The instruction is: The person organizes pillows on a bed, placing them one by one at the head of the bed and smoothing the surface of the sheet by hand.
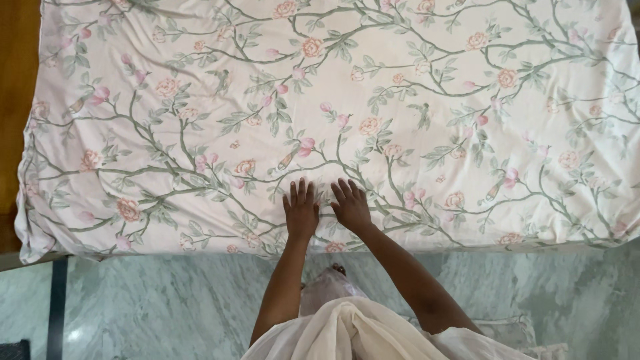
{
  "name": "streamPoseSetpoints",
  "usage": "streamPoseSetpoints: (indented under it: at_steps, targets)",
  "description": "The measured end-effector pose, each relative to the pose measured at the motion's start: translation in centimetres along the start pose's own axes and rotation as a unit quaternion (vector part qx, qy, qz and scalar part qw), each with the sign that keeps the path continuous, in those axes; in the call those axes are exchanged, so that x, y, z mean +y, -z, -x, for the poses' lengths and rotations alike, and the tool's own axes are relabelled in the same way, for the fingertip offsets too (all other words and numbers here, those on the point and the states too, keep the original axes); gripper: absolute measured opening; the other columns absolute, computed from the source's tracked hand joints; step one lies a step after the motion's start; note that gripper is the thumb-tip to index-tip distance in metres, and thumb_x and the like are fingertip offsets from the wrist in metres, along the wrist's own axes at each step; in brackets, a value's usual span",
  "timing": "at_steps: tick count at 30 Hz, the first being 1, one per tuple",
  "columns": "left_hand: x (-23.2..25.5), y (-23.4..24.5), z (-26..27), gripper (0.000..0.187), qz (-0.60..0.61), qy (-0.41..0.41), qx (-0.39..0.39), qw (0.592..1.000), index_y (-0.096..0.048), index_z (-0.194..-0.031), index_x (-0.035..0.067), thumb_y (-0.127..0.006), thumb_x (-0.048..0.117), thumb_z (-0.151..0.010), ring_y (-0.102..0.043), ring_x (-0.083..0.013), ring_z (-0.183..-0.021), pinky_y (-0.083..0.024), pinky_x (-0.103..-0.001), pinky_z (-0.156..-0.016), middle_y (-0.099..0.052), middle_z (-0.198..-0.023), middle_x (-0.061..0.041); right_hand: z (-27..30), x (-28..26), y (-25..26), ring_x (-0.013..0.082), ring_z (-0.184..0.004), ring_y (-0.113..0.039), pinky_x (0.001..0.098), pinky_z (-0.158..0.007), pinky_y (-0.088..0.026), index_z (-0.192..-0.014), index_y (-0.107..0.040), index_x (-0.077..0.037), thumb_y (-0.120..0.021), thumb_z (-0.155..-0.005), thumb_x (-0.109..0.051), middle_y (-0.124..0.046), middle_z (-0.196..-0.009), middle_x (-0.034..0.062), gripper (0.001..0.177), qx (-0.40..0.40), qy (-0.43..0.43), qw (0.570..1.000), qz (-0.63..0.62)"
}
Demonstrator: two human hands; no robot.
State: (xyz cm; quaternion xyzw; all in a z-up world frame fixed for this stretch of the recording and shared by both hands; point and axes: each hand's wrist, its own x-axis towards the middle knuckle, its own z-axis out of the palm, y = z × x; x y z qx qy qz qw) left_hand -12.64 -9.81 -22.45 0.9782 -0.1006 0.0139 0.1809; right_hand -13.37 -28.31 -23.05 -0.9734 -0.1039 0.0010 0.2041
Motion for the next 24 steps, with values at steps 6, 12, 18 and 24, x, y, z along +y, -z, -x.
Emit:
streamPoseSetpoints:
  at_steps: [6, 12, 18, 24]
  targets:
    - [0.1, -2.6, -2.0, 0.058, -0.028, -0.007, -0.01, 1.0, -0.042, -0.156, 0.019, -0.054, 0.034, -0.101, -0.025, -0.0342, -0.155, -0.013, -0.071, -0.118, -0.032, -0.166, -0.01, -1.6, 0.0, -1.8, 0.0393, -0.151, -0.029, 0.0591, -0.117, -0.024, -0.154, -0.043, -0.014, -0.058, -0.098, -0.042, -0.038, -0.162, 0.0134, 0.064, -0.007, 0.026, 0.998, 0.051]
    - [-1.0, -4.8, -2.8, 0.059, -0.025, -0.002, -0.014, 1.0, -0.044, -0.157, 0.019, -0.053, 0.041, -0.103, -0.025, -0.0347, -0.155, -0.009, -0.073, -0.119, -0.033, -0.165, -0.011, -2.2, 1.3, -3.9, 0.0384, -0.153, -0.027, 0.0607, -0.122, -0.018, -0.157, -0.041, -0.015, -0.052, -0.102, -0.048, -0.035, -0.165, 0.0108, 0.066, -0.021, 0.02, 0.997, 0.068]
    - [-1.2, -4.0, -3.3, 0.064, -0.018, -0.007, -0.005, 1.0, -0.044, -0.157, 0.019, -0.054, 0.049, -0.101, -0.026, -0.0346, -0.155, -0.008, -0.072, -0.119, -0.032, -0.167, -0.01, -2.4, 2.3, -3.3, 0.0415, -0.153, -0.026, 0.0649, -0.12, -0.015, -0.157, -0.042, -0.017, -0.049, -0.099, -0.059, -0.035, -0.165, 0.0123, 0.071, 0.009, 0.001, 0.998, 0.065]
    - [-1.1, -3.5, -3.4, 0.07, -0.018, -0.011, 0.007, 1.0, -0.044, -0.157, 0.018, -0.054, 0.056, -0.099, -0.026, -0.035, -0.155, -0.009, -0.073, -0.118, -0.032, -0.167, -0.009, -2.5, 3.1, -2.7, 0.0424, -0.153, -0.026, 0.0656, -0.12, -0.012, -0.159, -0.04, -0.016, -0.043, -0.1, -0.067, -0.035, -0.165, 0.0124, 0.077, 0.023, -0.028, 0.997, 0.067]
